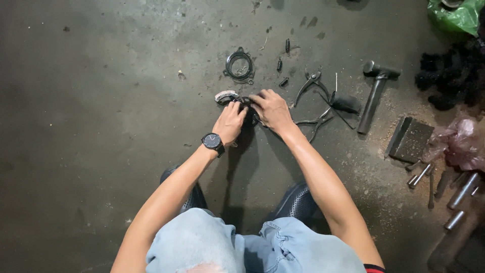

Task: The person sits on the workshop floor reassembling a greasy mechanical component, fitting brake shoes and small parts into a hub assembly by hand. They use pliers and a screwdriver to adjust and seat parts, then place the assembled unit aside with other completed components.

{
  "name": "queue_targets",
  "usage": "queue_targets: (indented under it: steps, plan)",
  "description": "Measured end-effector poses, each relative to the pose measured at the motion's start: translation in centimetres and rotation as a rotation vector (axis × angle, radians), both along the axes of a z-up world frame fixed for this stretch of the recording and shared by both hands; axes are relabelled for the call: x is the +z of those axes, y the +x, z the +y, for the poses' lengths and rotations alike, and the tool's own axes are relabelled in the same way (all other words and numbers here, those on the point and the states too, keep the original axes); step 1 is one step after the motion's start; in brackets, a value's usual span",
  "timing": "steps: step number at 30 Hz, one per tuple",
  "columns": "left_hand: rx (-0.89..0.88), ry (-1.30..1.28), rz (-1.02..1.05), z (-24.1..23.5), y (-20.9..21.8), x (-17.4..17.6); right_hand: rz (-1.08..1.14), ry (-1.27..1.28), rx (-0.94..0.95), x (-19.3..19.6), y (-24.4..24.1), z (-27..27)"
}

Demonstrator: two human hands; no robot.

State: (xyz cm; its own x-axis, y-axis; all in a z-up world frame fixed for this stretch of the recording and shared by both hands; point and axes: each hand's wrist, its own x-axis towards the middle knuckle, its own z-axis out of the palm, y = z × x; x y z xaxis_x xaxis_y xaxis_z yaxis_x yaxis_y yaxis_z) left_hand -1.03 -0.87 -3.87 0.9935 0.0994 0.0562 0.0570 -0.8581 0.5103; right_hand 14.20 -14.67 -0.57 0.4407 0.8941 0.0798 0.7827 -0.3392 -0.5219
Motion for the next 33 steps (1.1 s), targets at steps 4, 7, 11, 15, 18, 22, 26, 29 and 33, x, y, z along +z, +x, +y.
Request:
queue_targets:
  steps: [4, 7, 11, 15, 18, 22, 26, 29, 33]
  plan:
    - [-0.004, -0.069, -0.068, 0.5, 0.2, 0.8, 0.013, -0.052, -0.054, 4.7, -0.6, -0.8]
    - [-0.01, -0.116, -0.048, 0.4, -0.4, 0.1, -0.355, -0.244, 0.111, 3.3, -1.0, -3.0]
    - [-0.047, -0.041, -0.076, 0.3, -0.1, -1.9, -0.298, -0.014, -0.348, 2.9, 2.7, -5.1]
    - [-0.195, 0.06, 0.151, 1.5, 0.3, 0.0, -0.059, 0.111, -0.618, 2.9, 3.1, -4.1]
    - [-0.236, 0.258, -0.11, 2.4, 2.3, 2.7, 0.004, 0.106, -0.449, 0.8, 1.3, -4.3]
    - [-0.35, 0.319, -0.11, 3.0, 4.5, 0.5, 0.198, -0.002, -0.475, 0.4, -1.3, -5.1]
    - [-0.19, 0.171, 0.165, 2.9, 4.8, 3.1, 0.242, 0.014, -0.49, 1.0, -4.5, -5.4]
    - [0.085, -0.044, 0.347, 1.9, 4.3, 6.0, 0.321, -0.067, -0.43, 1.9, -5.6, -5.5]
    - [0.156, -0.015, 0.1, 1.6, 2.8, 4.5, 0.057, -0.117, -0.192, 1.7, -5.8, -5.9]
